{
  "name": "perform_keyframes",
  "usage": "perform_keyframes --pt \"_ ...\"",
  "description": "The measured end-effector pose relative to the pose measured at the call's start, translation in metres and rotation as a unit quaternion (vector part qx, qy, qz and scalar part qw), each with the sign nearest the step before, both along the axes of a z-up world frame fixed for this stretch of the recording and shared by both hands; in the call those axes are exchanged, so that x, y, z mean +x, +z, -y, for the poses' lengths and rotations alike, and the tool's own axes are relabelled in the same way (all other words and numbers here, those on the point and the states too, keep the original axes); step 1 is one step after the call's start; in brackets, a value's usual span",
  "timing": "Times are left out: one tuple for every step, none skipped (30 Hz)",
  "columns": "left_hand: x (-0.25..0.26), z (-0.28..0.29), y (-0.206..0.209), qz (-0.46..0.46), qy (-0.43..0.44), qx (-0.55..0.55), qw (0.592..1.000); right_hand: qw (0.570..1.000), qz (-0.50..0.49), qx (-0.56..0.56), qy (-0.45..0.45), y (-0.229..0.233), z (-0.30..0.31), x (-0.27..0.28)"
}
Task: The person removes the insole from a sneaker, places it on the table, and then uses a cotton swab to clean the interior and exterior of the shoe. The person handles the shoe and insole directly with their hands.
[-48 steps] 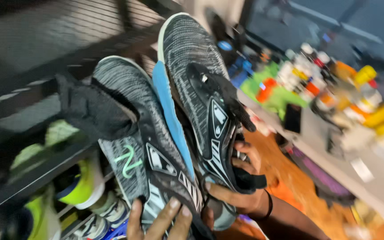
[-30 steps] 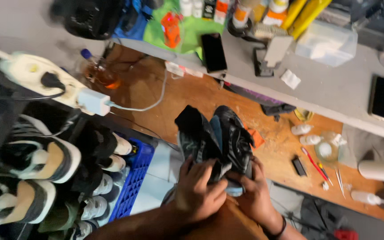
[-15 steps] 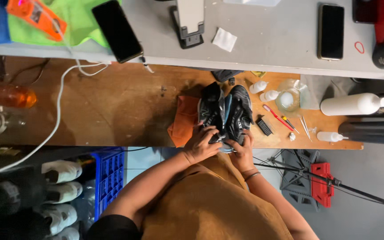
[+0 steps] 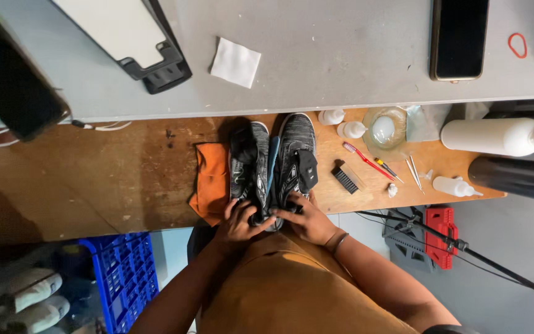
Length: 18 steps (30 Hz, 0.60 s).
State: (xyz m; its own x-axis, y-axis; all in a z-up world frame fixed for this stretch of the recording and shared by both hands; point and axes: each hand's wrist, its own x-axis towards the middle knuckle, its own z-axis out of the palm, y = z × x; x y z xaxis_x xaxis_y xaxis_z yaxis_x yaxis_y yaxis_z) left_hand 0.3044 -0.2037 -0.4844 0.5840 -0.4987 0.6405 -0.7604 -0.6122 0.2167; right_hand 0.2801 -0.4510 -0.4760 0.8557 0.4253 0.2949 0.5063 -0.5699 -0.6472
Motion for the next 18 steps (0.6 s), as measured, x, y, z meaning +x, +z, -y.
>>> perform_keyframes --pt "0.004 0.003 0.001 -0.001 -0.001 -0.001 1.000 1.000 -0.001 -0.001 -0.001 -0.001 0.003 0.002" --pt "0.005 0.004 0.002 -0.006 -0.005 0.003 1.000 1.000 -0.013 0.006 0.007 -0.003 0.005 0.003" --pt "0.006 0.005 0.002 -0.010 -0.008 0.006 1.000 0.999 -0.024 0.013 0.016 -0.005 0.006 0.002" --pt "0.003 0.005 -0.002 -0.010 -0.008 0.005 1.000 1.000 -0.024 0.011 0.016 -0.007 0.006 0.000" --pt "0.002 0.004 -0.007 -0.025 -0.018 -0.002 1.000 0.999 -0.027 0.016 0.012 -0.009 0.006 0.001" --pt "0.001 0.003 -0.011 -0.039 -0.029 -0.007 0.999 0.999 -0.030 0.020 0.008 -0.011 0.005 0.000" --pt "-0.001 0.005 -0.009 -0.035 -0.030 -0.010 0.999 1.000 -0.025 0.017 0.007 -0.011 0.006 -0.001" --pt "-0.004 0.006 -0.006 -0.050 -0.038 -0.038 0.997 0.999 -0.011 0.033 0.005 -0.011 0.007 -0.003" --pt "-0.001 0.008 -0.005 -0.059 -0.048 -0.066 0.995 0.999 0.008 0.049 0.003 -0.011 0.008 0.000" --pt "-0.001 0.005 -0.002 -0.049 -0.051 -0.068 0.995 0.999 0.018 0.046 0.001 -0.010 0.010 -0.001" --pt "-0.001 0.002 0.000 -0.067 -0.062 -0.050 0.995 0.999 -0.007 0.027 0.020 -0.010 0.011 -0.002" --pt "-0.003 -0.001 0.001 -0.084 -0.073 -0.032 0.993 0.999 -0.032 0.007 0.039 -0.010 0.013 -0.004" --pt "-0.004 0.000 -0.006 -0.073 -0.073 -0.033 0.994 0.999 -0.021 0.005 0.039 -0.015 0.012 -0.005" --pt "-0.006 0.001 -0.013 -0.077 -0.074 -0.054 0.993 1.000 -0.009 0.011 0.028 -0.021 0.012 -0.007" --pt "-0.010 0.002 -0.019 -0.082 -0.073 -0.075 0.991 1.000 0.001 0.016 0.020 -0.026 0.012 -0.010" --pt "-0.010 0.003 -0.025 -0.073 -0.071 -0.078 0.992 1.000 0.011 0.013 0.023 -0.028 0.008 -0.009" --pt "-0.013 0.006 -0.030 -0.052 -0.058 -0.091 0.993 0.999 0.032 0.021 0.020 -0.030 0.006 -0.008" --pt "-0.016 0.009 -0.034 -0.032 -0.045 -0.105 0.993 0.998 0.053 0.029 0.018 -0.032 0.005 -0.009"
